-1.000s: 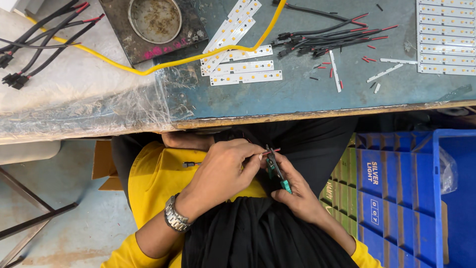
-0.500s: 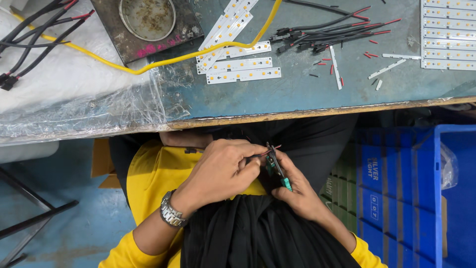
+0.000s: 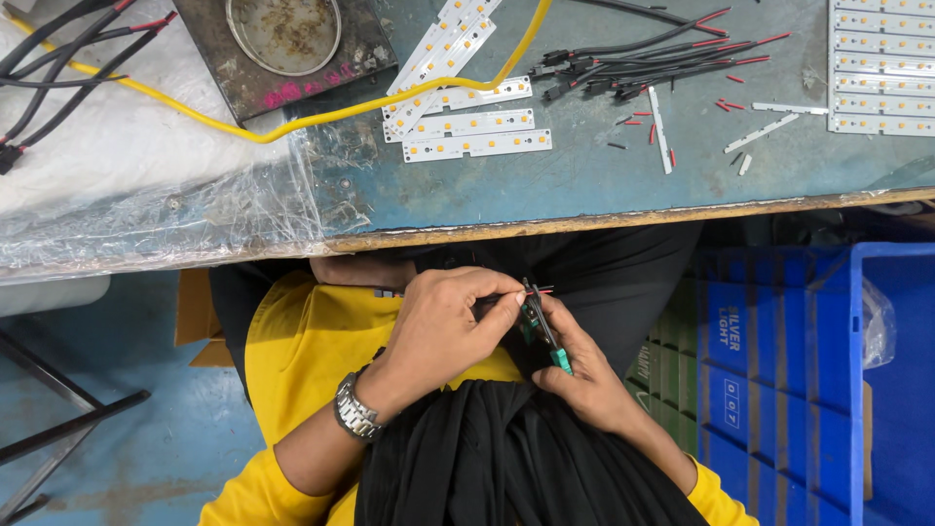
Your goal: The person strips the insulation from the ends of red and black wires using wire strippers. They repeatedly pick up wires, strip both ends, and place the finished wires on the table.
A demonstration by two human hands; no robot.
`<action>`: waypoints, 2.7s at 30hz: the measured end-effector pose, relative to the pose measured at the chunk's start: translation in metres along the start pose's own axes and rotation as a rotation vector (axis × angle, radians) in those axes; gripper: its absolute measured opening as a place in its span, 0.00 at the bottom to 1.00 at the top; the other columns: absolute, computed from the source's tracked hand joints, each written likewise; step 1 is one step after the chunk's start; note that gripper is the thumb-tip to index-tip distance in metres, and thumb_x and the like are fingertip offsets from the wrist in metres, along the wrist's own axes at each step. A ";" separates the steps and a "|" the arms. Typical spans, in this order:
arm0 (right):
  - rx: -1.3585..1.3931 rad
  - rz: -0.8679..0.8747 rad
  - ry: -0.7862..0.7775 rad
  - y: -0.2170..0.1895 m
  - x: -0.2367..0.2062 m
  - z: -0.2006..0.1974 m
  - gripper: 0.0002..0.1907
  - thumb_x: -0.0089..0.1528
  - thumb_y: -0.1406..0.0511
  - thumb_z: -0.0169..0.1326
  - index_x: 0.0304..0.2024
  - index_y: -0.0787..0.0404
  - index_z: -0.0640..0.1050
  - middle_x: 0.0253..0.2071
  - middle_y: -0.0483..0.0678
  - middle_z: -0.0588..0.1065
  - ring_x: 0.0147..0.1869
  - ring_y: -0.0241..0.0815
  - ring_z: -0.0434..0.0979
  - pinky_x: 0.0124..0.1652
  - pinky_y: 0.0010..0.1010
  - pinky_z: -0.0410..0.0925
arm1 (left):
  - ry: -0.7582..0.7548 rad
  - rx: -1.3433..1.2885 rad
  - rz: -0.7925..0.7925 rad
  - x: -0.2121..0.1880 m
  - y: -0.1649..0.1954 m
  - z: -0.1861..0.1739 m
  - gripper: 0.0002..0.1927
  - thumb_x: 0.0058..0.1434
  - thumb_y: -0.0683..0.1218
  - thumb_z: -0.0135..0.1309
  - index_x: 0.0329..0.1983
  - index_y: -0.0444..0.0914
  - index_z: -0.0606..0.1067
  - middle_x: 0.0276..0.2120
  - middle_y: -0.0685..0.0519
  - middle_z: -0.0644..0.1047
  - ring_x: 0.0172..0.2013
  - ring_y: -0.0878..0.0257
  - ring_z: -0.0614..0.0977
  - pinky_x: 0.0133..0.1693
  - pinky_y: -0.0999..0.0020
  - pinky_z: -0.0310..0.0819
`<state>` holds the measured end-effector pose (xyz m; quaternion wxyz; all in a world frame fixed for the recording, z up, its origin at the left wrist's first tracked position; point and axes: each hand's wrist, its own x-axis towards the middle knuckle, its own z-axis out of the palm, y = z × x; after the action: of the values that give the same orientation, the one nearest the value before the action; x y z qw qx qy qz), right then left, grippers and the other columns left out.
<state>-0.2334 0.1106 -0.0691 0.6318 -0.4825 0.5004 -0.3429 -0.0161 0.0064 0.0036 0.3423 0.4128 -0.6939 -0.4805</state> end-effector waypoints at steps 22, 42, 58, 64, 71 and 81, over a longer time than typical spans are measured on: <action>0.012 0.000 -0.023 -0.002 -0.001 0.004 0.51 0.49 0.75 0.50 0.76 0.66 0.50 0.78 0.53 0.51 0.84 0.45 0.42 0.74 0.37 0.41 | -0.048 0.070 0.014 0.002 -0.003 -0.002 0.09 0.57 0.47 0.57 0.35 0.39 0.83 0.29 0.49 0.83 0.20 0.57 0.80 0.25 0.64 0.72; 0.187 0.052 0.027 0.064 0.050 -0.029 0.57 0.39 0.80 0.48 0.74 0.61 0.53 0.71 0.51 0.63 0.74 0.43 0.61 0.62 0.34 0.54 | -0.001 0.143 0.081 0.000 -0.027 0.008 0.13 0.59 0.53 0.53 0.35 0.42 0.83 0.27 0.51 0.81 0.29 0.56 0.83 0.35 0.63 0.77; 0.008 -0.200 0.102 0.058 0.055 -0.025 0.50 0.45 0.72 0.61 0.70 0.71 0.61 0.70 0.62 0.64 0.75 0.57 0.62 0.66 0.50 0.57 | -0.001 0.120 0.049 -0.003 -0.035 0.012 0.14 0.59 0.54 0.51 0.36 0.44 0.83 0.23 0.53 0.79 0.24 0.58 0.81 0.30 0.66 0.73; 0.054 -0.260 0.071 0.052 0.058 -0.020 0.47 0.49 0.69 0.62 0.70 0.72 0.61 0.69 0.64 0.63 0.74 0.59 0.63 0.65 0.52 0.60 | -0.001 0.109 0.051 -0.003 -0.034 0.010 0.14 0.58 0.55 0.51 0.36 0.44 0.83 0.24 0.54 0.80 0.24 0.59 0.81 0.30 0.66 0.73; 0.149 -0.324 0.070 0.063 0.056 -0.019 0.47 0.50 0.67 0.60 0.71 0.73 0.62 0.67 0.65 0.68 0.70 0.59 0.68 0.65 0.47 0.61 | 0.009 0.107 0.073 -0.004 -0.033 0.010 0.14 0.59 0.54 0.51 0.36 0.44 0.83 0.22 0.54 0.80 0.25 0.58 0.81 0.31 0.65 0.73; 0.087 0.008 0.044 0.051 0.038 -0.025 0.55 0.37 0.75 0.53 0.71 0.69 0.60 0.67 0.55 0.67 0.72 0.45 0.64 0.65 0.31 0.53 | -0.003 0.120 0.093 -0.001 -0.018 -0.002 0.13 0.60 0.54 0.51 0.32 0.44 0.82 0.25 0.53 0.80 0.27 0.56 0.83 0.32 0.63 0.75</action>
<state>-0.2496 0.0844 -0.1303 0.6426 -0.4448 0.5007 -0.3722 -0.0101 0.0028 -0.0132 0.3378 0.3992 -0.7404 -0.4223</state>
